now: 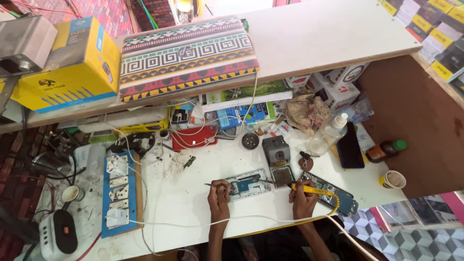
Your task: The person uses a soldering iron and tweezers to work on a small circuit board placed on a cluttered workbench. They repeatedly apply the soldering iron to specific points on the board while holding it steady with tweezers. The task continues without visible completion or final placement of the board.
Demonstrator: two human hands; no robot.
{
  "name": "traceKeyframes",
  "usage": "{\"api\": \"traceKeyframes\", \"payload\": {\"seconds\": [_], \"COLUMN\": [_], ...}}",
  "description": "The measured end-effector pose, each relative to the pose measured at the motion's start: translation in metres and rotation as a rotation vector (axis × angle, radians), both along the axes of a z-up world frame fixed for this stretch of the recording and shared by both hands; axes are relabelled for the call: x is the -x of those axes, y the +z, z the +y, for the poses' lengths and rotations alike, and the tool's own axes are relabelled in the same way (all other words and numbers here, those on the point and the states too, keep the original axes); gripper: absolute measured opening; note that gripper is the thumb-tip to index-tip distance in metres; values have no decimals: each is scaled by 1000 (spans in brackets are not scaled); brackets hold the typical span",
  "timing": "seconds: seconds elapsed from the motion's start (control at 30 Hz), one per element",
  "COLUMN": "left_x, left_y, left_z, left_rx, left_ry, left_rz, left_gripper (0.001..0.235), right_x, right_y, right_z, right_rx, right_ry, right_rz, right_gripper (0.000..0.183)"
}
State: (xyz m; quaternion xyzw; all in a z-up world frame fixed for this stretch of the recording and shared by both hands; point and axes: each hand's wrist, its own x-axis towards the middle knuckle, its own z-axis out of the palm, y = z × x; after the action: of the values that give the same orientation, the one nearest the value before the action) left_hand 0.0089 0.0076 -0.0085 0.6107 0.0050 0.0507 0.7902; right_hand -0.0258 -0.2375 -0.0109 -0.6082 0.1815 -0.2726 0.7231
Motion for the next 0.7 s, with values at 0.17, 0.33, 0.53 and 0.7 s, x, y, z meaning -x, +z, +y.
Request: {"api": "traceKeyframes", "payload": {"seconds": [0.17, 0.33, 0.53, 0.7], "left_x": [1, -2, -2, 2], "left_y": [4, 0, -5, -6], "left_z": [1, 0, 2, 4], "left_rx": [-65, -9, -7, -39], "left_ry": [-6, -14, -27, -38], "left_rz": [13, 15, 16, -4], "left_gripper": [28, 28, 28, 23], "right_x": [4, 0, -3, 2], "right_y": [7, 7, 3, 3], "right_z": [3, 1, 0, 2], "right_rx": [27, 37, -2, 4], "right_ry": [12, -2, 2, -1], "right_rz": [8, 8, 4, 64], "right_gripper": [29, 29, 28, 27]}}
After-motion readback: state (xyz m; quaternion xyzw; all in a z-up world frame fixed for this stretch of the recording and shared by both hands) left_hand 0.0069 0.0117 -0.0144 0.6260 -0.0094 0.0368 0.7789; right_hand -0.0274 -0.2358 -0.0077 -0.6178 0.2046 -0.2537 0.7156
